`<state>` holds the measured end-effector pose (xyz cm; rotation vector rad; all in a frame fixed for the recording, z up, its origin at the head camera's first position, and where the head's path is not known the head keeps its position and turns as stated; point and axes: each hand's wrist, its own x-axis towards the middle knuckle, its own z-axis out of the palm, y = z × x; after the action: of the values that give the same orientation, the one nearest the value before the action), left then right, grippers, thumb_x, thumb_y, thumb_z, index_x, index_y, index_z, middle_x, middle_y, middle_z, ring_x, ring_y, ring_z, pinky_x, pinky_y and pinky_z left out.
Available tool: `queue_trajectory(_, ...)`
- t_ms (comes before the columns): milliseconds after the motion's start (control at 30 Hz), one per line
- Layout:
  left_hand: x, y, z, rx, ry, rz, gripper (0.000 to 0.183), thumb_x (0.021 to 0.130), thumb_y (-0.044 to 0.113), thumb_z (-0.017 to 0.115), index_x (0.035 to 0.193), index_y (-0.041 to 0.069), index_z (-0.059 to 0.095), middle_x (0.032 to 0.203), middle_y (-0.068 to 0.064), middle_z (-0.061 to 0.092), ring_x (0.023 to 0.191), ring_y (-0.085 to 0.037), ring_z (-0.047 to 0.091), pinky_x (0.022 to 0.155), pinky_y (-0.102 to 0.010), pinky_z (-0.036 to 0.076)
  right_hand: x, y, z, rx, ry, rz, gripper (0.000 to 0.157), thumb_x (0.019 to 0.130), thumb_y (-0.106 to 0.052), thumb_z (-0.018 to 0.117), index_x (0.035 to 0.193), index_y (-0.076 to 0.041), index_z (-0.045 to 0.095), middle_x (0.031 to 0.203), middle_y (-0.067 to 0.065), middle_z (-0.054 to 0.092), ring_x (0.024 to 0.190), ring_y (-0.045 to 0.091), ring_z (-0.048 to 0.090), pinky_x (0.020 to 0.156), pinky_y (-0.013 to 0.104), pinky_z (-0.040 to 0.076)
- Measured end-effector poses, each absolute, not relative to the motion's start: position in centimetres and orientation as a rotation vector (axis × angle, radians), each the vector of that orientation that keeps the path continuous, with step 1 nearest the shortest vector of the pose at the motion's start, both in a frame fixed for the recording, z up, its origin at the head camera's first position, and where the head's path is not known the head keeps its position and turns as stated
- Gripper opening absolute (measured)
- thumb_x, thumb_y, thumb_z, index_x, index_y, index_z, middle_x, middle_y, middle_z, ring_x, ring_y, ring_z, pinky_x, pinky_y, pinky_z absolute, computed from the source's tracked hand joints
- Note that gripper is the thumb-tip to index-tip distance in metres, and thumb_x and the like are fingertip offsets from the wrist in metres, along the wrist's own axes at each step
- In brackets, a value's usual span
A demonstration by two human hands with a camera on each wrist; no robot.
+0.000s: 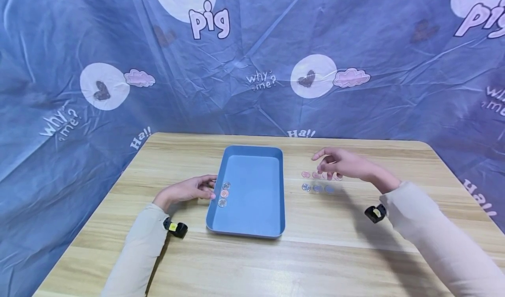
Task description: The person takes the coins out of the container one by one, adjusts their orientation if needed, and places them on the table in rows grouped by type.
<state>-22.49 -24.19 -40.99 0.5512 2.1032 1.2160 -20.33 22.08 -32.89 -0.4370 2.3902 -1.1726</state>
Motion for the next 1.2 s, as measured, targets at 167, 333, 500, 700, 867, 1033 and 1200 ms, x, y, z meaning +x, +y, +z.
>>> queue_trajectory(167, -22.5, -24.2, -41.0, 0.549, 2.103, 1.212, 0.082, 0.089, 0.024, 0.069, 0.150, -0.004, 0.022, 0.136, -0.023, 0.048, 0.114, -0.024, 0.055, 0.107, -0.045, 0.041, -19.9, 19.8, -32.4, -0.524, 2.359, -1.164, 0.036, 0.096, -0.009, 0.054, 0.129, 0.002, 0.047, 0.094, 0.007, 0.067, 0.069, 0.013, 0.059, 0.050, 0.022, 0.041)
queue_trajectory(333, -22.5, -24.2, -41.1, 0.559, 2.101, 1.209, 0.083, 0.089, 0.024, 0.069, 0.150, -0.004, 0.021, 0.137, -0.024, 0.047, 0.116, -0.025, 0.055, 0.109, -0.046, 0.040, -19.7, 17.8, -31.5, -0.604, 2.337, -1.169, 0.034, 0.096, -0.009, 0.054, 0.127, 0.002, 0.048, 0.093, 0.007, 0.065, 0.067, 0.012, 0.059, 0.050, 0.023, 0.040)
queue_trajectory(500, -22.6, -24.2, -41.1, 0.560, 2.096, 1.211, 0.083, 0.089, 0.023, 0.069, 0.150, -0.005, 0.020, 0.138, -0.025, 0.046, 0.116, -0.026, 0.055, 0.109, -0.047, 0.040, -19.7, 16.0, -31.0, -0.632, 2.319, -1.174, 0.033, 0.097, -0.010, 0.053, 0.128, 0.000, 0.048, 0.093, 0.006, 0.065, 0.068, 0.012, 0.059, 0.050, 0.022, 0.040)
queue_trajectory(700, -22.5, -24.1, -40.9, 0.563, 2.100, 1.212, 0.082, 0.089, 0.022, 0.068, 0.150, -0.005, 0.021, 0.138, -0.025, 0.046, 0.115, -0.025, 0.056, 0.109, -0.047, 0.040, -20.1, 13.9, -30.6, -0.634, 2.318, -1.171, 0.033, 0.096, -0.010, 0.054, 0.128, -0.003, 0.050, 0.097, 0.013, 0.066, 0.071, 0.017, 0.060, 0.050, 0.021, 0.040)
queue_trajectory(867, -22.4, -24.0, -40.7, 0.557, 2.092, 1.222, 0.081, 0.089, 0.022, 0.068, 0.150, -0.004, 0.021, 0.138, -0.025, 0.046, 0.115, -0.026, 0.055, 0.109, -0.047, 0.039, -20.3, 11.8, -30.2, -0.595, 2.309, -1.206, 0.034, 0.094, -0.012, 0.056, 0.127, -0.004, 0.051, 0.100, 0.015, 0.067, 0.071, 0.016, 0.060, 0.051, 0.022, 0.040)
queue_trajectory(1033, -22.4, -23.9, -40.7, 0.545, 2.087, 1.222, 0.080, 0.089, 0.022, 0.068, 0.150, -0.003, 0.022, 0.137, -0.024, 0.047, 0.115, -0.025, 0.055, 0.109, -0.047, 0.039, -20.5, 9.7, -30.3, -0.577, 2.292, -1.246, 0.034, 0.093, -0.014, 0.058, 0.126, -0.007, 0.054, 0.102, 0.017, 0.068, 0.070, 0.015, 0.061, 0.053, 0.023, 0.043)
queue_trajectory(1200, -22.3, -24.0, -40.7, 0.547, 2.083, 1.228, 0.080, 0.089, 0.021, 0.068, 0.150, -0.003, 0.022, 0.136, -0.024, 0.048, 0.112, -0.023, 0.056, 0.108, -0.046, 0.040, -20.9, 7.8, -30.6, -0.573, 2.266, -1.287, 0.031, 0.092, -0.015, 0.060, 0.123, -0.010, 0.056, 0.101, 0.015, 0.069, 0.069, 0.016, 0.062, 0.054, 0.023, 0.044)
